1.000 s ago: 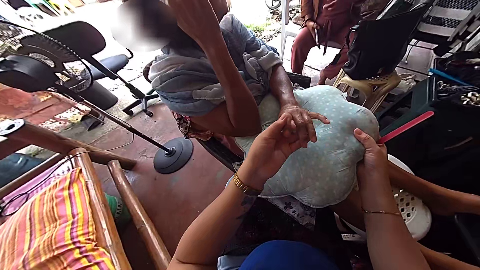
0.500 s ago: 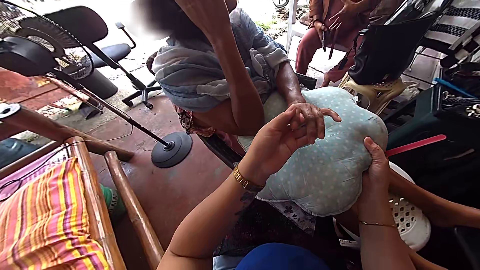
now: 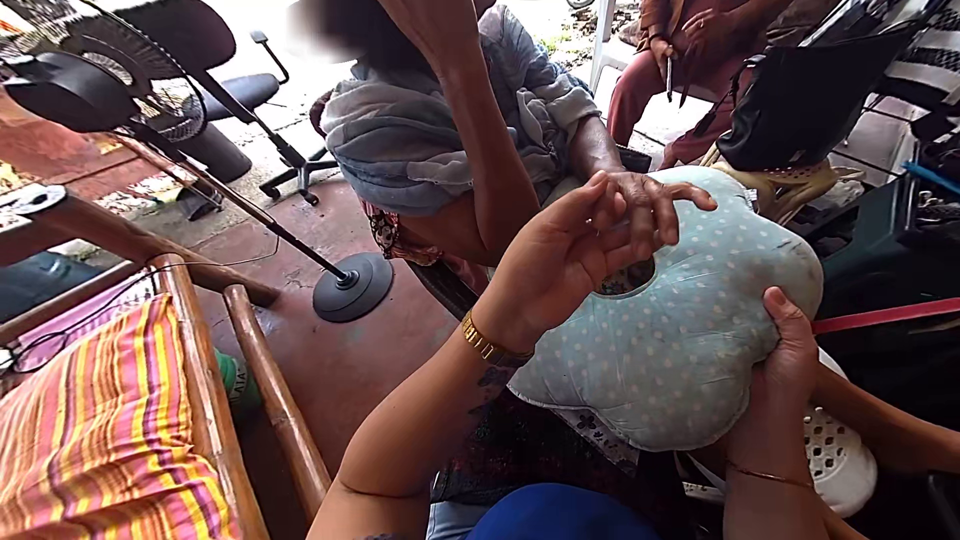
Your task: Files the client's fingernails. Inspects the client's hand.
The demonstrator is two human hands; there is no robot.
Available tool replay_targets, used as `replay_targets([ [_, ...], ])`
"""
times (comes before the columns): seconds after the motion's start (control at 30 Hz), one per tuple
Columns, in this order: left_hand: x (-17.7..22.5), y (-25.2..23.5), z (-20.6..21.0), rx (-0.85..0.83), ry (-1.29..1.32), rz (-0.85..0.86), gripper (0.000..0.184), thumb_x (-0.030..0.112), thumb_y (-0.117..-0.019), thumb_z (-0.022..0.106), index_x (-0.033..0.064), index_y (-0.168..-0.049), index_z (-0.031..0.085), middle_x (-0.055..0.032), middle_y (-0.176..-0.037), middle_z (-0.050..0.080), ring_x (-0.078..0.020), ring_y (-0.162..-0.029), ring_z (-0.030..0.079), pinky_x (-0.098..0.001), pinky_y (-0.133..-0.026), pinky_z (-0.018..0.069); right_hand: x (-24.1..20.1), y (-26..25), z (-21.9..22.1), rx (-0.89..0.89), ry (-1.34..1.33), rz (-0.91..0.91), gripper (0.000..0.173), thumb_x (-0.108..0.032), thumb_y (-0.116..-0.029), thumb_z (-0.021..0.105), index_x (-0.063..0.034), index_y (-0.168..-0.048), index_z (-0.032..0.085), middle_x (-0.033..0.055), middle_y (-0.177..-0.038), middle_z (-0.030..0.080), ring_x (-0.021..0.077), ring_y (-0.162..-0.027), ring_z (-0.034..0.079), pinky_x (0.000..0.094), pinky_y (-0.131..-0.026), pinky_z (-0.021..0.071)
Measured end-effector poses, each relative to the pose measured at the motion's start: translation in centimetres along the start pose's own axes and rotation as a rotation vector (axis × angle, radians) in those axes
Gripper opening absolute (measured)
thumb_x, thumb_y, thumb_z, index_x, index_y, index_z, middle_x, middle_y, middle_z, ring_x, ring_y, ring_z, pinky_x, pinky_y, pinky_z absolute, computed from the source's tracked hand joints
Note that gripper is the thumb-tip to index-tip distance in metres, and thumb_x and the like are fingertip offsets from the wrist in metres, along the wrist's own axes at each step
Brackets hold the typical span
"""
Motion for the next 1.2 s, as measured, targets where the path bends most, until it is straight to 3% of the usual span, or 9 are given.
replay_targets([
  [0.17, 0.6, 0.4, 0.5, 0.017, 0.023, 0.016, 0.032, 0.034, -0.1084, 0.044, 0.0117, -0.092, 0.061, -0.0058, -0.092, 0.068, -0.0177, -0.092, 0.071, -0.034, -0.085, 0.0601, -0.6, 1.4, 0.2, -0.03, -0.035, -0.037, 0.017, -0.012, -0.1033, 0.048, -0.0091, -0.109, 0.063, 0.0016, -0.092, 0.074, 0.0088, -0.087, 0.074, 0.0288, -0.081, 0.063],
  [0.4, 0.1, 0.2, 1.1, -0.035, 0.067, -0.014, 0.035, 0.031, -0.1102, 0.039, 0.0086, -0.095, 0.061, -0.0119, -0.115, 0.068, -0.0214, -0.105, 0.07, -0.0352, -0.09, 0.0593, -0.6, 2.2, -0.3, -0.012, -0.026, -0.064, 0.017, -0.012, -0.1026, 0.047, -0.0085, -0.109, 0.063, 0.0016, -0.092, 0.074, 0.009, -0.087, 0.074, 0.0289, -0.081, 0.0628],
  [0.63, 0.0, 0.8, 0.2, 0.007, 0.064, -0.021, 0.033, 0.033, -0.1089, 0.043, 0.0096, -0.092, 0.059, -0.0083, -0.093, 0.066, -0.0208, -0.093, 0.072, -0.0369, -0.086, 0.0606, -0.5, 2.7, -0.1, -0.017, -0.042, -0.059, 0.016, -0.013, -0.1032, 0.048, -0.0084, -0.11, 0.063, 0.003, -0.093, 0.073, 0.0105, -0.089, 0.074, 0.0304, -0.082, 0.0628],
  [0.8, 0.1, 0.7, 0.5, -0.002, 0.019, 0.0, 0.036, 0.032, -0.1101, 0.038, 0.0097, -0.096, 0.062, -0.0084, -0.101, 0.069, -0.019, -0.098, 0.071, -0.0338, -0.087, 0.0598, -0.6, 3.0, 0.0, -0.028, -0.054, -0.064, 0.018, -0.013, -0.1028, 0.048, -0.0084, -0.109, 0.064, 0.0031, -0.095, 0.074, 0.0109, -0.09, 0.074, 0.0309, -0.083, 0.0627],
  [0.93, -0.9, 0.3, 0.3, 0.035, -0.021, -0.082, 0.039, 0.034, -0.1111, 0.033, 0.008, -0.097, 0.059, -0.0092, -0.1, 0.067, -0.023, -0.098, 0.07, -0.0418, -0.089, 0.0595, -0.6, 3.1, 0.3, -0.042, -0.014, -0.064, 0.019, -0.013, -0.1042, 0.046, -0.0114, -0.111, 0.063, -0.001, -0.096, 0.074, 0.0075, -0.092, 0.073, 0.028, -0.085, 0.062],
  [1.0, -1.3, 0.9, 0.0, 0.076, -0.222, -0.121, 0.044, 0.034, -0.112, 0.029, 0.0014, -0.107, 0.059, -0.0103, -0.103, 0.066, -0.0227, -0.1, 0.069, -0.0439, -0.094, 0.0577, -0.2, 3.1, 0.2, -0.007, -0.011, -0.036, 0.019, -0.015, -0.1055, 0.045, -0.0132, -0.112, 0.064, -0.0029, -0.098, 0.074, 0.0062, -0.093, 0.072, 0.0273, -0.085, 0.0617],
  [1.07, -0.1, 2.4, -1.0, 0.19, -0.679, 0.135, 0.034, 0.02, -0.1111, 0.04, -0.003, -0.11, 0.065, -0.0083, -0.103, 0.071, -0.0149, -0.095, 0.072, -0.0344, -0.086, 0.0608, -0.1, 3.0, 0.2, -0.003, -0.001, -0.017, 0.022, -0.015, -0.1067, 0.042, -0.0142, -0.111, 0.063, -0.0048, -0.097, 0.074, 0.0047, -0.093, 0.072, 0.0261, -0.085, 0.0615],
  [1.13, 2.1, 4.6, -3.2, 0.432, -1.232, 0.694, 0.018, 0.017, -0.1011, 0.063, 0.002, -0.106, 0.071, -0.0064, -0.107, 0.072, -0.0122, -0.098, 0.069, -0.0306, -0.083, 0.0591, -0.1, 2.6, 0.5, -0.048, -0.013, -0.003, 0.025, -0.016, -0.1076, 0.038, -0.0124, -0.112, 0.061, -0.0037, -0.097, 0.073, 0.0055, -0.093, 0.072, 0.0271, -0.086, 0.0612],
  [1.2, 3.7, 5.9, -6.2, 0.74, -1.473, 1.005, 0.04, 0.031, -0.0915, 0.076, 0.0037, -0.118, 0.064, -0.018, -0.126, 0.06, -0.029, -0.118, 0.057, -0.0441, -0.097, 0.0489, -0.1, 2.4, 0.8, -0.065, -0.03, -0.001, 0.028, -0.017, -0.1079, 0.033, -0.0114, -0.112, 0.06, -0.003, -0.096, 0.074, 0.0057, -0.092, 0.073, 0.027, -0.084, 0.0619],
])
Point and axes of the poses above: each hand's wrist, its own y-axis away from the middle knuckle, its own z-axis out of the palm, x = y × z, the point moved 6 cm from there along -y, towards the middle knuckle
